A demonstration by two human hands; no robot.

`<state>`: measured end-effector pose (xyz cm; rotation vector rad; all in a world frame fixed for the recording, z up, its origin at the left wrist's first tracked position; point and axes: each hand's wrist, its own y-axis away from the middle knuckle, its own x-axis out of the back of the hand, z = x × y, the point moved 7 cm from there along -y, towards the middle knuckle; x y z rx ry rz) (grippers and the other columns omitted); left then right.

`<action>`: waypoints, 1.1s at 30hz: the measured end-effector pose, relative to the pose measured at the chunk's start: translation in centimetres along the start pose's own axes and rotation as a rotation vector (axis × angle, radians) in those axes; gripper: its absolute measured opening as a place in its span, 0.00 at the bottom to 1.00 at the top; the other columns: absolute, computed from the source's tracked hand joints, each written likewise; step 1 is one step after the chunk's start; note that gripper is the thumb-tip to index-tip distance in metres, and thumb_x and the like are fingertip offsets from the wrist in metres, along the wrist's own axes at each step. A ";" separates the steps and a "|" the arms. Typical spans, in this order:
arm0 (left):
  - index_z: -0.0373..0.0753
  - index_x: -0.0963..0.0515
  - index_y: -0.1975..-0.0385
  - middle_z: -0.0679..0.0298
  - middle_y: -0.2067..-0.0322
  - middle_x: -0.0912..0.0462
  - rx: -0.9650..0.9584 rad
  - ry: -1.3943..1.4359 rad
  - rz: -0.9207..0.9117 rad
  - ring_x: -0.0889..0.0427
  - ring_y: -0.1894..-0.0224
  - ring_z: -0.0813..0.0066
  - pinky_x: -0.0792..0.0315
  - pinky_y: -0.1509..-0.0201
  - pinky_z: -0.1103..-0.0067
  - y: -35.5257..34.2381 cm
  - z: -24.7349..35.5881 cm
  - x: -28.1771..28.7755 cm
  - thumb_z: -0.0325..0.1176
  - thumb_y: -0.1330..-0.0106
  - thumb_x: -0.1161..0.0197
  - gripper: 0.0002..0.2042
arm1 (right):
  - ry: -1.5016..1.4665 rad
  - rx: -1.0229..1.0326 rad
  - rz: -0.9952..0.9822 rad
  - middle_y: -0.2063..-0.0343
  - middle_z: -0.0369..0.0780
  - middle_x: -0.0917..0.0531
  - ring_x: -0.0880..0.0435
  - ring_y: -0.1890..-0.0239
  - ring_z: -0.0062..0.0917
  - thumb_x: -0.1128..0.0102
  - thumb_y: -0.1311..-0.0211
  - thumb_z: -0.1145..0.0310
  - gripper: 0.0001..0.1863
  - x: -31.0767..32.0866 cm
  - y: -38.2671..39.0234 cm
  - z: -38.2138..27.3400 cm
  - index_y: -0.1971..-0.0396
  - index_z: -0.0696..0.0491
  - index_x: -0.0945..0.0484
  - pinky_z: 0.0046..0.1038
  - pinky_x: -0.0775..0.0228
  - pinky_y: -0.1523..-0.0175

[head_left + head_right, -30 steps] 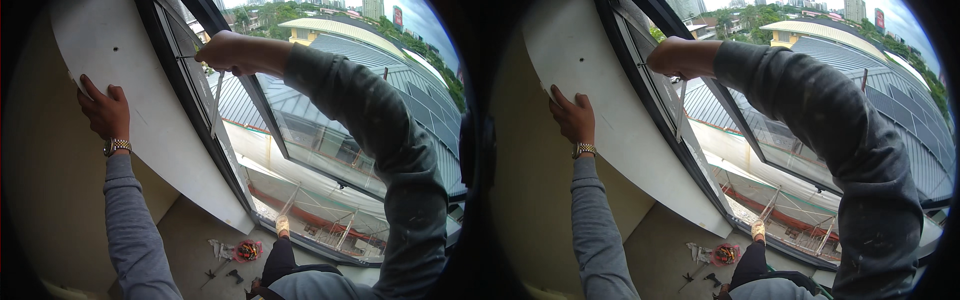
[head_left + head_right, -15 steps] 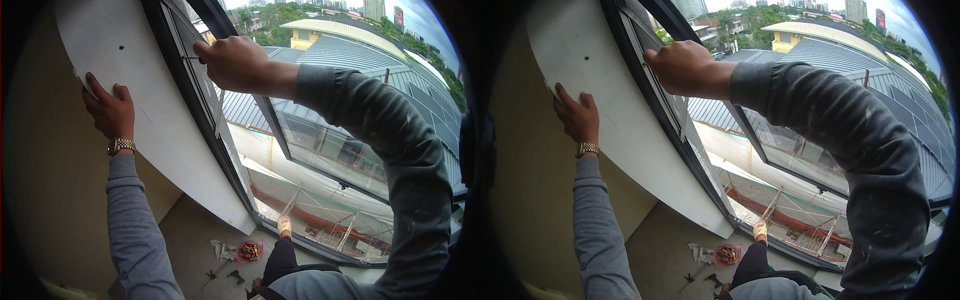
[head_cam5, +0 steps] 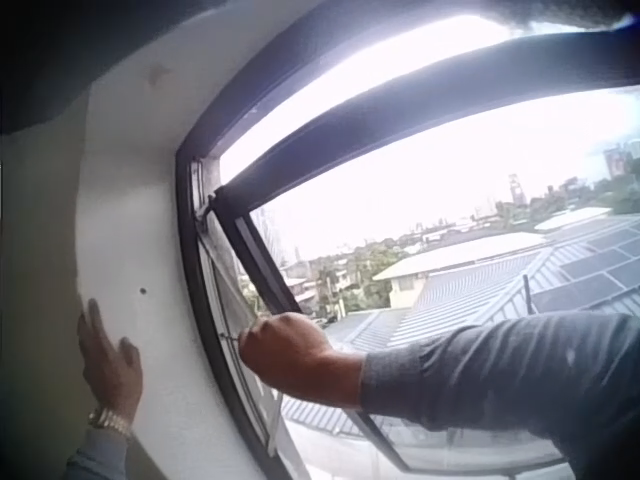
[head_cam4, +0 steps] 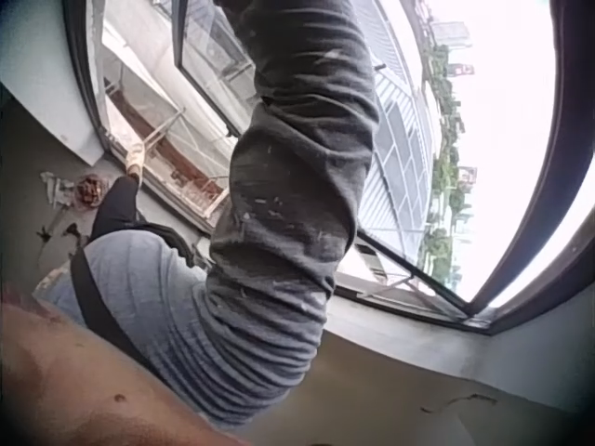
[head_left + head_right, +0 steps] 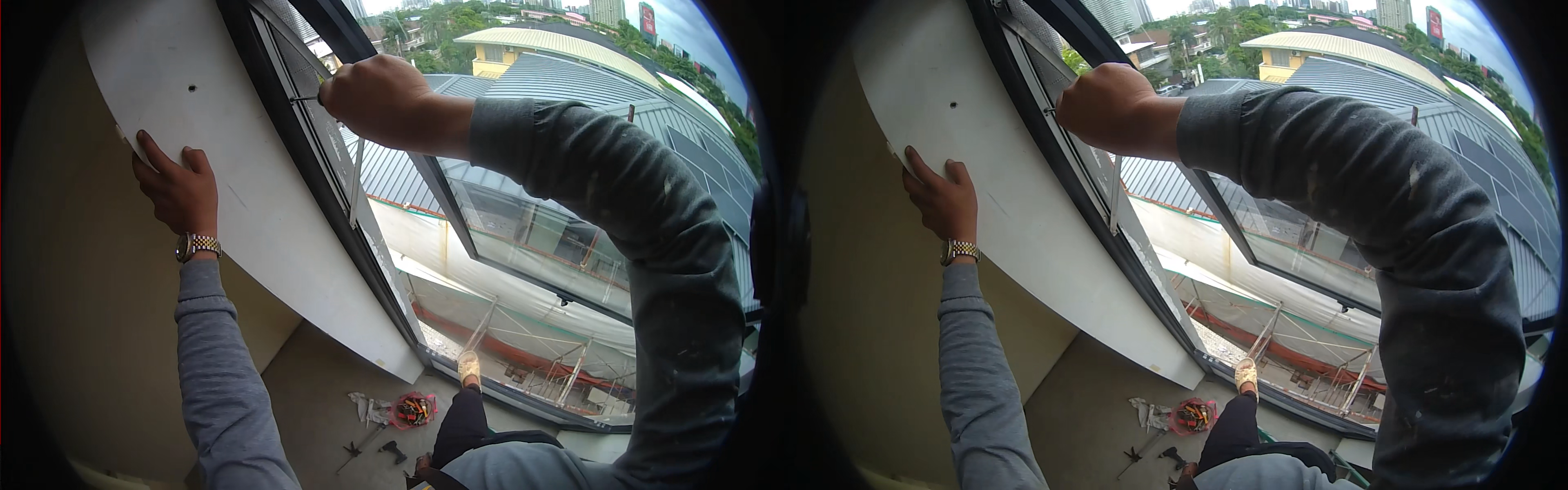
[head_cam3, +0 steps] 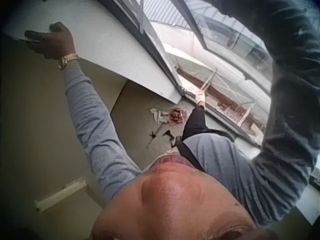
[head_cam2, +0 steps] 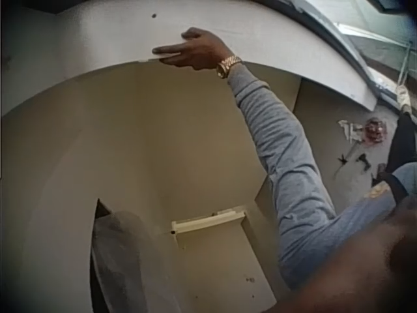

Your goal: Adjusting and repairing the hardware and hinge mechanism of a window frame while on a ladder.

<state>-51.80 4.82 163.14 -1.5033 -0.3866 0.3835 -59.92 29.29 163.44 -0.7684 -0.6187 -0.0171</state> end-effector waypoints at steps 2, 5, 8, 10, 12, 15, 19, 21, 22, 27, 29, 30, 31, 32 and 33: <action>0.45 0.47 0.27 0.43 0.37 0.35 0.004 -0.034 0.012 0.22 0.45 0.44 0.13 0.64 0.57 -0.7 -0.9 0.5 0.42 0.33 0.45 0.35 | -0.346 -0.280 -0.158 0.75 0.40 0.15 0.13 0.73 0.24 0.44 0.32 0.70 0.08 0.1 -0.9 0.0 0.68 0.56 0.18 0.27 0.19 0.71; 0.46 0.46 0.27 0.43 0.38 0.34 0.019 0.004 -0.007 0.22 0.44 0.41 0.15 0.59 0.54 -0.7 0.5 0.9 0.43 0.33 0.45 0.34 | -1.716 -1.048 -0.493 0.82 0.34 0.23 0.30 0.88 0.12 0.48 0.26 0.61 0.17 -6.6 0.5 4.0 0.73 0.56 0.21 0.17 0.40 0.87; 0.46 0.46 0.27 0.43 0.37 0.35 0.042 0.003 -0.034 0.23 0.44 0.41 0.15 0.59 0.54 -0.1 -0.6 0.0 0.43 0.33 0.44 0.34 | -1.323 -0.784 -0.397 0.81 0.39 0.23 0.28 0.85 0.20 0.45 0.32 0.62 0.15 -6.2 0.4 3.5 0.73 0.59 0.24 0.27 0.37 0.82; 0.46 0.46 0.27 0.43 0.36 0.36 0.014 0.022 -0.028 0.23 0.44 0.41 0.15 0.58 0.55 -0.2 0.3 0.1 0.43 0.33 0.44 0.34 | -0.709 -0.474 -0.037 0.77 0.47 0.17 0.14 0.73 0.40 0.42 0.39 0.64 0.15 -1.0 0.2 2.6 0.63 0.62 0.29 0.41 0.22 0.65; 0.45 0.46 0.27 0.42 0.37 0.36 -0.019 0.013 0.006 0.22 0.44 0.42 0.14 0.62 0.56 -0.2 -0.4 0.4 0.42 0.33 0.44 0.34 | -0.517 -0.208 -0.182 0.71 0.53 0.16 0.12 0.65 0.45 0.42 0.41 0.69 0.14 0.0 -0.1 0.6 0.60 0.64 0.27 0.41 0.18 0.59; 0.45 0.46 0.27 0.42 0.37 0.35 -0.048 0.006 0.032 0.21 0.45 0.44 0.13 0.65 0.58 0.0 -0.5 0.6 0.41 0.34 0.44 0.34 | -0.295 0.009 -0.068 0.70 0.53 0.16 0.12 0.65 0.46 0.42 0.41 0.74 0.12 -0.3 -0.1 -0.5 0.59 0.64 0.26 0.43 0.19 0.59; 0.45 0.45 0.27 0.42 0.37 0.35 -0.026 -0.017 0.034 0.21 0.45 0.44 0.13 0.65 0.58 -0.2 0.5 0.7 0.41 0.34 0.44 0.34 | -0.591 -0.365 -0.019 0.68 0.52 0.15 0.11 0.63 0.43 0.41 0.37 0.75 0.10 -0.7 1.0 1.4 0.58 0.62 0.24 0.40 0.18 0.59; 0.45 0.45 0.27 0.42 0.37 0.35 -0.004 -0.001 0.013 0.22 0.44 0.43 0.14 0.62 0.57 -0.4 0.9 0.5 0.42 0.34 0.44 0.34 | -1.018 -0.682 -0.398 0.76 0.42 0.21 0.21 0.79 0.27 0.41 0.31 0.62 0.14 -5.3 -1.2 3.4 0.63 0.60 0.23 0.33 0.31 0.78; 0.45 0.45 0.27 0.43 0.36 0.35 0.009 -0.027 -0.006 0.22 0.44 0.42 0.15 0.59 0.55 -0.3 -0.9 0.9 0.42 0.33 0.44 0.34 | -1.342 -0.774 -0.386 0.77 0.40 0.23 0.25 0.80 0.25 0.41 0.31 0.63 0.14 -6.8 -2.6 2.9 0.64 0.61 0.23 0.31 0.33 0.79; 0.45 0.45 0.27 0.42 0.37 0.36 -0.018 -0.021 0.006 0.21 0.45 0.44 0.14 0.64 0.58 0.3 -0.1 -0.3 0.42 0.34 0.43 0.35 | -0.476 -0.274 -0.110 0.73 0.45 0.16 0.13 0.75 0.27 0.40 0.33 0.67 0.09 -2.8 -0.7 2.6 0.62 0.58 0.23 0.31 0.26 0.78; 0.45 0.45 0.27 0.43 0.37 0.36 -0.014 -0.024 0.004 0.21 0.45 0.44 0.14 0.63 0.57 0.1 -0.2 -0.3 0.42 0.34 0.43 0.35 | -0.311 -0.184 -0.041 0.71 0.48 0.14 0.09 0.70 0.31 0.40 0.34 0.71 0.07 -1.9 -0.3 1.6 0.61 0.58 0.23 0.31 0.20 0.73; 0.45 0.45 0.27 0.43 0.37 0.35 -0.007 -0.018 -0.003 0.21 0.45 0.44 0.14 0.63 0.57 0.0 -0.3 -0.2 0.42 0.34 0.43 0.35 | -0.136 -0.064 0.028 0.71 0.48 0.14 0.10 0.70 0.33 0.41 0.35 0.73 0.05 -1.4 -0.2 0.6 0.64 0.58 0.21 0.33 0.19 0.71; 0.46 0.45 0.27 0.43 0.37 0.35 0.001 -0.012 -0.012 0.22 0.45 0.44 0.14 0.63 0.57 0.0 -0.3 -0.2 0.42 0.34 0.43 0.34 | 0.040 0.055 0.095 0.72 0.47 0.13 0.10 0.70 0.34 0.41 0.37 0.76 0.03 -1.0 -0.1 -0.3 0.67 0.59 0.19 0.35 0.18 0.69; 0.46 0.45 0.27 0.43 0.37 0.35 0.002 -0.013 -0.013 0.22 0.45 0.44 0.14 0.63 0.57 -0.1 -0.3 -0.1 0.42 0.34 0.43 0.34 | 0.002 0.063 -0.013 0.68 0.49 0.12 0.09 0.68 0.36 0.43 0.35 0.74 0.05 -1.9 -0.1 -0.1 0.67 0.59 0.19 0.37 0.16 0.66; 0.46 0.45 0.27 0.43 0.37 0.35 -0.008 -0.001 0.009 0.22 0.45 0.44 0.14 0.63 0.57 -0.1 -0.2 0.2 0.42 0.34 0.43 0.34 | 0.002 0.066 -0.014 0.68 0.49 0.12 0.09 0.68 0.36 0.43 0.35 0.74 0.05 -1.8 0.0 -0.1 0.67 0.59 0.19 0.37 0.16 0.66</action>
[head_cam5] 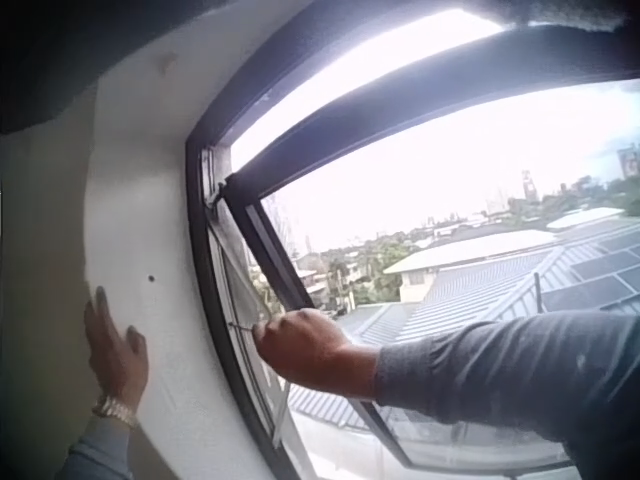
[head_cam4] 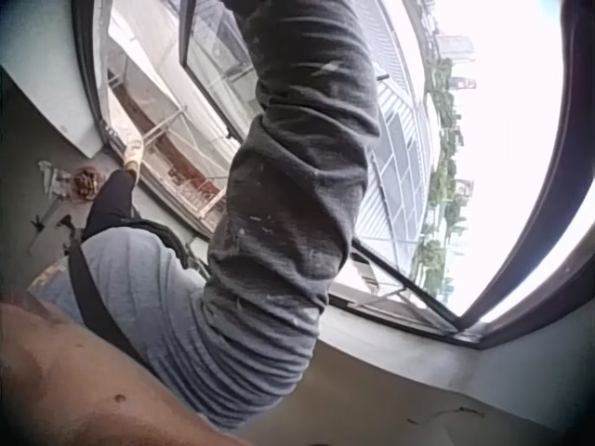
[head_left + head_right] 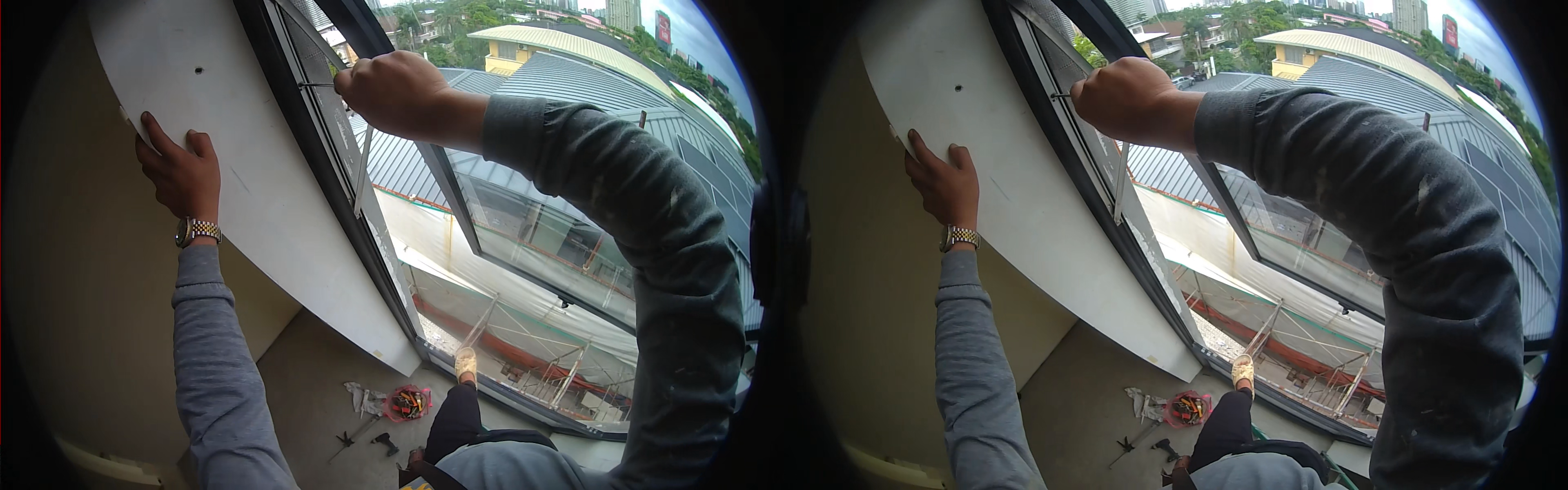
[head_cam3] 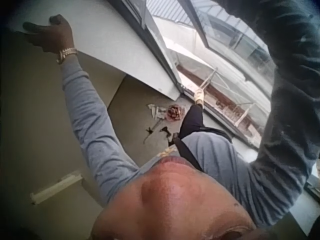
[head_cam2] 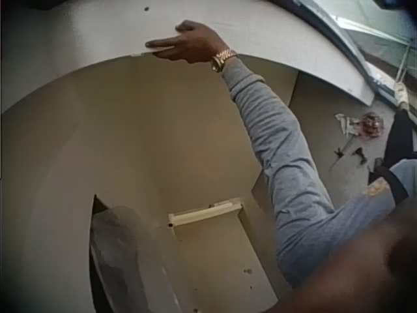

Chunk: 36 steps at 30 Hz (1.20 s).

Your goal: Adjusting and repairing the hardware and hinge mechanism of a window frame while on a ladder.

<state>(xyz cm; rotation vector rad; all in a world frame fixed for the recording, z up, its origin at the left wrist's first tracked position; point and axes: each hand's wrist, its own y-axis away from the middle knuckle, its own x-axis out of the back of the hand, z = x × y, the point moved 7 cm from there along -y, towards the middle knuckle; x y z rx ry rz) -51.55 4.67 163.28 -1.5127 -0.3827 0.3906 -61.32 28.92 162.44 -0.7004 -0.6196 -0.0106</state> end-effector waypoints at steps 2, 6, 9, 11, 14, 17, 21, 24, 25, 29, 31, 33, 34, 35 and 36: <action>0.46 0.45 0.27 0.43 0.37 0.35 -0.008 0.013 0.021 0.21 0.45 0.44 0.14 0.63 0.57 -0.3 0.0 0.4 0.42 0.34 0.43 0.35 | -0.189 -0.146 -0.108 0.67 0.51 0.13 0.09 0.66 0.39 0.45 0.34 0.74 0.07 -0.5 0.7 0.7 0.67 0.60 0.20 0.37 0.16 0.62; 0.45 0.45 0.27 0.42 0.37 0.35 0.012 -0.046 -0.011 0.21 0.45 0.43 0.14 0.64 0.57 0.2 -0.5 0.2 0.42 0.34 0.44 0.35 | -0.810 -0.631 -0.389 0.76 0.46 0.17 0.14 0.71 0.38 0.47 0.30 0.65 0.14 -2.5 -1.2 2.4 0.66 0.61 0.21 0.39 0.21 0.62; 0.45 0.45 0.27 0.42 0.38 0.34 0.021 -0.012 -0.012 0.22 0.45 0.42 0.15 0.61 0.56 -0.2 -0.2 0.2 0.42 0.34 0.44 0.35 | -1.175 -0.774 -0.441 0.79 0.37 0.22 0.23 0.78 0.30 0.48 0.31 0.62 0.16 -3.6 -0.9 3.5 0.69 0.60 0.21 0.31 0.28 0.71; 0.45 0.45 0.27 0.42 0.39 0.33 0.045 0.024 -0.036 0.22 0.44 0.42 0.16 0.58 0.55 -0.2 0.7 0.1 0.42 0.34 0.43 0.35 | -0.697 -0.519 -0.356 0.77 0.44 0.17 0.15 0.74 0.33 0.46 0.35 0.65 0.13 -0.7 -1.4 4.2 0.67 0.61 0.20 0.38 0.22 0.68; 0.45 0.45 0.27 0.42 0.38 0.34 0.012 0.014 -0.029 0.22 0.44 0.43 0.16 0.58 0.55 0.0 -0.2 0.0 0.42 0.34 0.43 0.34 | -0.289 -0.232 -0.121 0.67 0.46 0.12 0.10 0.65 0.37 0.39 0.39 0.70 0.08 1.7 -1.1 1.1 0.67 0.57 0.15 0.33 0.16 0.60; 0.44 0.44 0.28 0.42 0.38 0.34 0.029 0.015 -0.055 0.22 0.44 0.43 0.16 0.58 0.55 0.3 0.6 -0.5 0.42 0.33 0.43 0.34 | 0.032 0.003 0.039 0.75 0.43 0.13 0.10 0.71 0.32 0.39 0.36 0.74 0.05 0.8 -0.3 0.3 0.71 0.57 0.17 0.30 0.16 0.67; 0.44 0.44 0.28 0.43 0.38 0.34 0.021 0.020 -0.022 0.22 0.44 0.43 0.15 0.58 0.56 0.0 -0.4 0.3 0.42 0.34 0.43 0.34 | 0.100 0.092 0.019 0.75 0.42 0.13 0.09 0.71 0.30 0.40 0.34 0.73 0.07 1.3 -0.5 -1.8 0.72 0.56 0.17 0.28 0.16 0.68; 0.44 0.43 0.28 0.44 0.38 0.34 0.019 0.040 -0.011 0.23 0.43 0.44 0.15 0.57 0.57 -0.1 0.1 0.3 0.42 0.34 0.43 0.33 | 0.036 0.011 -0.016 0.72 0.42 0.11 0.09 0.67 0.32 0.39 0.35 0.72 0.08 0.9 -0.1 -0.9 0.73 0.55 0.14 0.29 0.16 0.66; 0.44 0.43 0.28 0.44 0.38 0.34 0.024 0.044 -0.014 0.23 0.43 0.44 0.16 0.57 0.57 -0.1 0.2 0.5 0.42 0.34 0.43 0.33 | -0.004 -0.029 0.008 0.72 0.43 0.11 0.08 0.67 0.33 0.39 0.36 0.73 0.07 0.9 0.0 -0.6 0.72 0.56 0.14 0.30 0.15 0.66; 0.44 0.43 0.29 0.45 0.38 0.33 0.046 0.077 -0.027 0.24 0.41 0.45 0.16 0.54 0.56 -0.2 0.4 0.2 0.41 0.34 0.42 0.33 | -0.305 -0.241 -0.161 0.72 0.49 0.13 0.09 0.68 0.39 0.42 0.37 0.76 0.08 0.5 -0.1 1.0 0.69 0.59 0.13 0.36 0.15 0.63; 0.43 0.42 0.29 0.45 0.39 0.33 0.055 0.063 -0.034 0.25 0.40 0.46 0.17 0.52 0.56 -0.1 0.2 0.3 0.41 0.34 0.42 0.33 | -0.438 -0.353 -0.170 0.72 0.49 0.13 0.10 0.66 0.38 0.43 0.36 0.76 0.09 0.7 -0.1 1.2 0.69 0.59 0.13 0.37 0.15 0.60; 0.43 0.42 0.29 0.45 0.39 0.33 0.043 0.078 -0.021 0.26 0.40 0.46 0.17 0.52 0.57 0.1 0.3 0.2 0.41 0.34 0.42 0.33 | -0.566 -0.469 -0.181 0.71 0.49 0.13 0.10 0.64 0.38 0.43 0.35 0.75 0.09 0.1 -0.1 1.6 0.69 0.59 0.13 0.37 0.16 0.56; 0.43 0.42 0.29 0.45 0.39 0.33 0.033 0.093 -0.007 0.26 0.39 0.46 0.17 0.51 0.57 0.1 0.4 0.2 0.41 0.34 0.42 0.33 | -0.638 -0.550 -0.184 0.76 0.45 0.17 0.14 0.72 0.31 0.43 0.32 0.67 0.12 -0.8 -0.1 2.1 0.70 0.58 0.15 0.34 0.21 0.65; 0.43 0.42 0.29 0.45 0.39 0.33 0.032 0.097 -0.008 0.26 0.39 0.46 0.17 0.51 0.57 0.2 0.6 0.1 0.41 0.34 0.42 0.33 | -0.710 -0.633 -0.187 0.82 0.40 0.20 0.19 0.80 0.24 0.43 0.28 0.59 0.18 -1.5 0.1 2.6 0.70 0.58 0.17 0.30 0.27 0.74; 0.43 0.42 0.29 0.45 0.39 0.33 0.032 0.097 -0.008 0.26 0.40 0.46 0.17 0.52 0.56 0.1 0.3 0.2 0.41 0.34 0.42 0.33 | -0.716 -0.631 -0.189 0.82 0.40 0.20 0.19 0.80 0.24 0.43 0.28 0.59 0.18 -1.2 -0.3 2.3 0.70 0.58 0.17 0.30 0.27 0.74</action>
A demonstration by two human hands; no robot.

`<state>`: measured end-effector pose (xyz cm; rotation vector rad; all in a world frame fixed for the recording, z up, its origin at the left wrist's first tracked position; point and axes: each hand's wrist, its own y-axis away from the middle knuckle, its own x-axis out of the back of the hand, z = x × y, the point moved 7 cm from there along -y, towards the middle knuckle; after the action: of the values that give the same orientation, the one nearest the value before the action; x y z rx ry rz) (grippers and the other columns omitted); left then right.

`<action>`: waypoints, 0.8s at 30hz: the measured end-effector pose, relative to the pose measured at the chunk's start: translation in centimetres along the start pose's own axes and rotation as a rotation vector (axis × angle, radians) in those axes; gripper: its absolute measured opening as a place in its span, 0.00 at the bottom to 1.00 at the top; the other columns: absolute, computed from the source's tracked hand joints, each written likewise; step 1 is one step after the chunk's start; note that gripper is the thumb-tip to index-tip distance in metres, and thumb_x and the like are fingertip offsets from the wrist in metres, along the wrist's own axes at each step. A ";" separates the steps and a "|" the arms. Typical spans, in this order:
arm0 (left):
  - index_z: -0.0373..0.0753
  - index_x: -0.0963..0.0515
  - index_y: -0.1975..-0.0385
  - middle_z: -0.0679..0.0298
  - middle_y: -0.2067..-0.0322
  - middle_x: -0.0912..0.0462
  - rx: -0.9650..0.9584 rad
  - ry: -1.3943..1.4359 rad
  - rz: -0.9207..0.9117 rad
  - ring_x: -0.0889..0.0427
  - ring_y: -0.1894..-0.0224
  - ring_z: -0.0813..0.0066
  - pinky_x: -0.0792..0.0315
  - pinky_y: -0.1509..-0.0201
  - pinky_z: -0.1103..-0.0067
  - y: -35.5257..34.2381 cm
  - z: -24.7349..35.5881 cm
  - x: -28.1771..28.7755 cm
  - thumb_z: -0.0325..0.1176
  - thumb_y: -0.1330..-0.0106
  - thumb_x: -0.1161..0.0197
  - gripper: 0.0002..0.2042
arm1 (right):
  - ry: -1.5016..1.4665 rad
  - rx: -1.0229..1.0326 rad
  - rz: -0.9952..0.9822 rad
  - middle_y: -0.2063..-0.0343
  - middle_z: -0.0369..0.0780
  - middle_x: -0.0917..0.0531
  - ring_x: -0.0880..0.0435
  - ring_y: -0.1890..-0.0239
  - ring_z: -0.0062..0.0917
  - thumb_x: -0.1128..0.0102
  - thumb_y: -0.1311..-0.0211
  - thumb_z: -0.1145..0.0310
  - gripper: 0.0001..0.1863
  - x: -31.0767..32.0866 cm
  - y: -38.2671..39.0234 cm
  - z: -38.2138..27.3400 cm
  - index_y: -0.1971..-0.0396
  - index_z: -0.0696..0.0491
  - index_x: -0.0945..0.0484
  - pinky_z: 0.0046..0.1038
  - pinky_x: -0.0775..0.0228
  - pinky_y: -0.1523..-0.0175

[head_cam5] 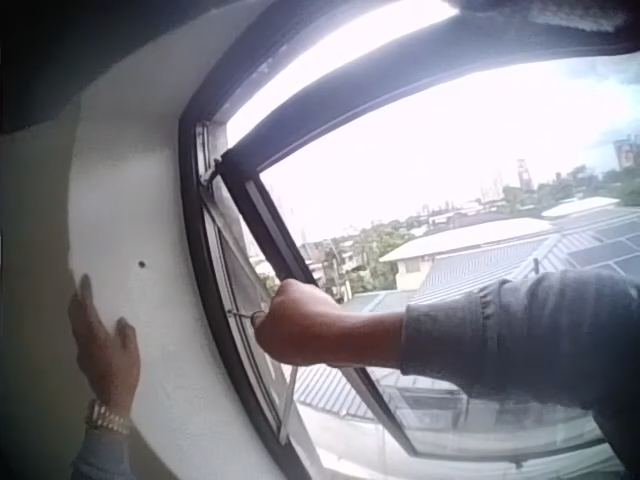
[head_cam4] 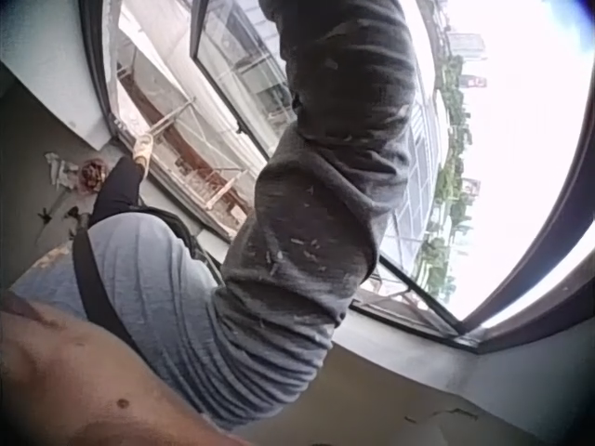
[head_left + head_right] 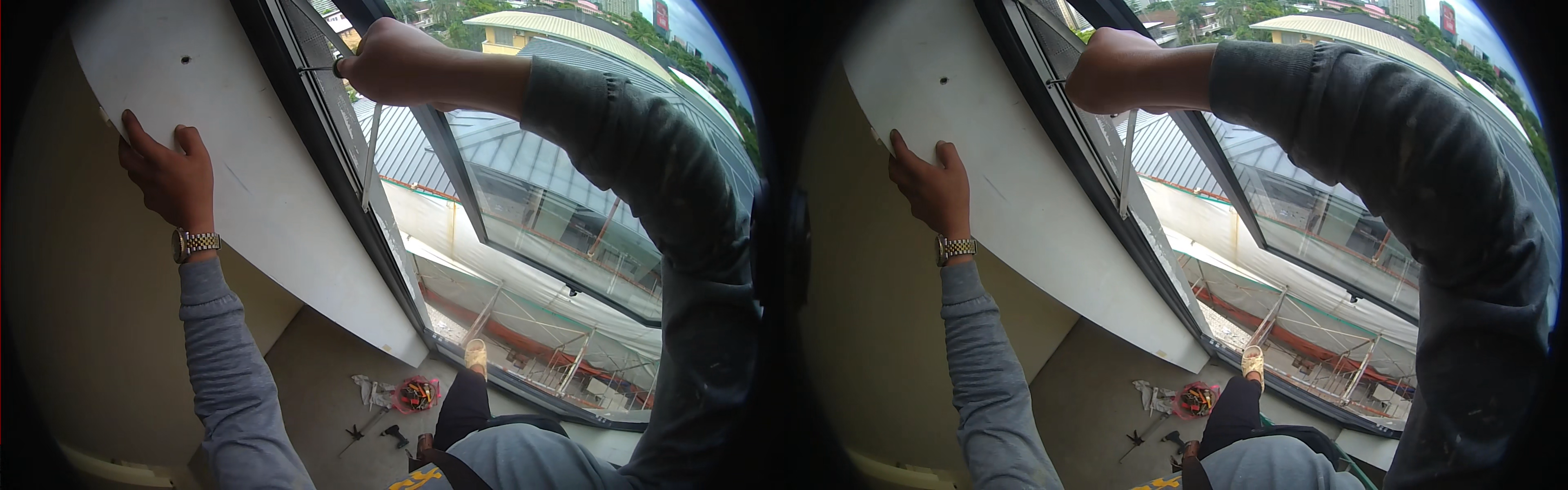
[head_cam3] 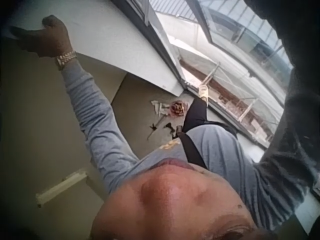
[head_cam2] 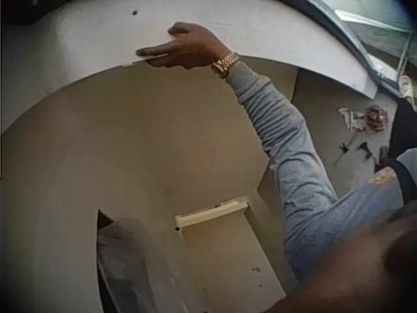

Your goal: Adjusting and repairing the hardware and hinge mechanism of a window frame while on a ladder.

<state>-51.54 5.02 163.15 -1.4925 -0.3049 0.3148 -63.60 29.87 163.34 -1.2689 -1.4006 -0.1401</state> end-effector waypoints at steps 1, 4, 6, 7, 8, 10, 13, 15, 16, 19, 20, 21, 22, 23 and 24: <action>0.43 0.43 0.29 0.45 0.39 0.33 0.000 -0.001 0.000 0.25 0.40 0.45 0.17 0.52 0.56 0.0 -0.3 0.1 0.42 0.34 0.43 0.33 | -0.246 -0.183 -0.058 0.81 0.38 0.21 0.23 0.81 0.21 0.41 0.29 0.58 0.17 -0.4 0.1 0.7 0.70 0.57 0.17 0.27 0.34 0.76; 0.45 0.44 0.28 0.44 0.38 0.34 0.000 -0.097 -0.003 0.21 0.44 0.45 0.13 0.62 0.58 -0.6 -0.3 0.3 0.42 0.35 0.43 0.34 | -0.795 -0.303 -0.207 0.78 0.36 0.26 0.38 0.82 0.16 0.40 0.30 0.56 0.17 -1.6 0.0 2.3 0.67 0.57 0.18 0.22 0.51 0.79; 0.45 0.44 0.28 0.44 0.38 0.34 -0.018 -0.086 0.000 0.21 0.44 0.44 0.13 0.63 0.58 -0.2 -0.4 0.1 0.43 0.35 0.43 0.34 | -0.683 -0.303 -0.234 0.79 0.36 0.27 0.41 0.83 0.17 0.41 0.30 0.53 0.20 -1.9 -0.1 3.7 0.66 0.58 0.19 0.23 0.52 0.80; 0.45 0.44 0.28 0.43 0.38 0.34 -0.036 -0.083 0.010 0.21 0.44 0.44 0.13 0.63 0.58 0.0 -0.4 -0.1 0.43 0.35 0.43 0.35 | -0.646 -0.305 -0.250 0.79 0.36 0.27 0.40 0.82 0.18 0.41 0.30 0.52 0.21 -2.0 -0.1 3.7 0.66 0.58 0.19 0.23 0.51 0.80; 0.45 0.44 0.28 0.43 0.38 0.34 -0.031 -0.089 0.017 0.21 0.44 0.44 0.13 0.63 0.58 0.0 -0.3 -0.3 0.43 0.35 0.43 0.35 | -0.608 -0.306 -0.266 0.79 0.36 0.27 0.39 0.82 0.18 0.41 0.30 0.52 0.21 -2.5 -0.3 3.8 0.65 0.59 0.18 0.23 0.50 0.80; 0.45 0.44 0.28 0.42 0.37 0.35 -0.043 -0.097 -0.006 0.21 0.44 0.43 0.14 0.65 0.57 0.1 -0.3 -0.3 0.43 0.35 0.43 0.35 | -0.438 -0.220 -0.169 0.77 0.39 0.21 0.25 0.81 0.22 0.39 0.32 0.57 0.18 -1.6 -0.3 2.7 0.64 0.59 0.18 0.27 0.37 0.80; 0.44 0.43 0.28 0.44 0.38 0.34 -0.038 -0.041 0.010 0.23 0.43 0.43 0.15 0.58 0.56 -0.3 -0.2 -0.2 0.44 0.34 0.43 0.34 | 0.432 0.300 0.034 0.67 0.44 0.11 0.09 0.62 0.35 0.38 0.38 0.71 0.08 0.3 -0.2 -0.7 0.67 0.57 0.13 0.33 0.17 0.63; 0.44 0.43 0.28 0.44 0.38 0.34 -0.019 -0.059 -0.004 0.23 0.43 0.43 0.15 0.58 0.56 -0.3 -0.4 -0.3 0.44 0.34 0.43 0.34 | 0.597 0.400 0.093 0.67 0.43 0.11 0.09 0.63 0.34 0.37 0.38 0.71 0.07 0.0 0.5 -2.4 0.66 0.56 0.13 0.32 0.17 0.64; 0.43 0.43 0.28 0.44 0.38 0.34 0.004 -0.075 -0.021 0.23 0.43 0.43 0.16 0.58 0.56 -0.2 -0.7 -0.5 0.44 0.34 0.43 0.34 | 0.765 0.500 0.149 0.68 0.42 0.11 0.09 0.64 0.32 0.36 0.37 0.72 0.05 -0.3 1.4 -3.7 0.65 0.55 0.12 0.30 0.16 0.64; 0.42 0.43 0.28 0.44 0.38 0.33 0.008 -0.068 -0.034 0.22 0.44 0.43 0.16 0.58 0.56 -0.1 -0.2 -0.6 0.44 0.34 0.43 0.34 | 0.786 0.525 0.156 0.67 0.41 0.11 0.09 0.64 0.31 0.33 0.39 0.71 0.05 -0.5 1.9 -4.1 0.66 0.54 0.12 0.31 0.16 0.64; 0.42 0.43 0.28 0.44 0.38 0.33 0.003 -0.071 -0.036 0.22 0.44 0.43 0.16 0.58 0.56 -0.2 0.2 -0.7 0.44 0.34 0.43 0.34 | 0.785 0.526 0.160 0.67 0.41 0.11 0.09 0.64 0.31 0.33 0.38 0.71 0.04 -0.6 1.7 -3.8 0.65 0.54 0.12 0.31 0.16 0.64; 0.42 0.43 0.29 0.44 0.39 0.33 0.000 -0.072 -0.029 0.22 0.44 0.43 0.16 0.57 0.56 -0.1 0.2 -0.5 0.44 0.35 0.43 0.34 | 0.748 0.495 0.170 0.67 0.41 0.11 0.09 0.63 0.32 0.34 0.37 0.71 0.05 -0.5 1.3 -3.4 0.64 0.52 0.12 0.31 0.16 0.64; 0.42 0.43 0.29 0.43 0.39 0.33 -0.003 -0.073 -0.022 0.22 0.44 0.43 0.16 0.57 0.56 -0.2 0.2 -0.3 0.44 0.35 0.43 0.34 | 0.749 0.497 0.166 0.67 0.41 0.11 0.09 0.63 0.32 0.34 0.37 0.71 0.05 -0.6 1.3 -2.9 0.64 0.52 0.12 0.31 0.16 0.64; 0.42 0.43 0.29 0.43 0.39 0.33 -0.002 -0.073 -0.025 0.22 0.44 0.43 0.16 0.57 0.56 -0.3 0.3 -0.2 0.44 0.35 0.43 0.34 | 0.717 0.512 0.210 0.67 0.41 0.11 0.09 0.62 0.32 0.34 0.37 0.70 0.06 -0.3 1.5 -2.3 0.62 0.52 0.12 0.31 0.16 0.64; 0.43 0.43 0.29 0.43 0.39 0.33 -0.013 -0.073 -0.001 0.21 0.45 0.43 0.15 0.60 0.56 -0.4 0.2 0.1 0.43 0.35 0.43 0.34 | 0.681 0.529 0.252 0.67 0.41 0.11 0.09 0.62 0.32 0.35 0.36 0.70 0.07 0.2 2.1 -2.9 0.61 0.52 0.12 0.31 0.16 0.64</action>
<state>-51.54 5.20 163.53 -1.4953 -0.3662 0.3679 -60.23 28.80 163.20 -0.8236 -0.6222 -0.0173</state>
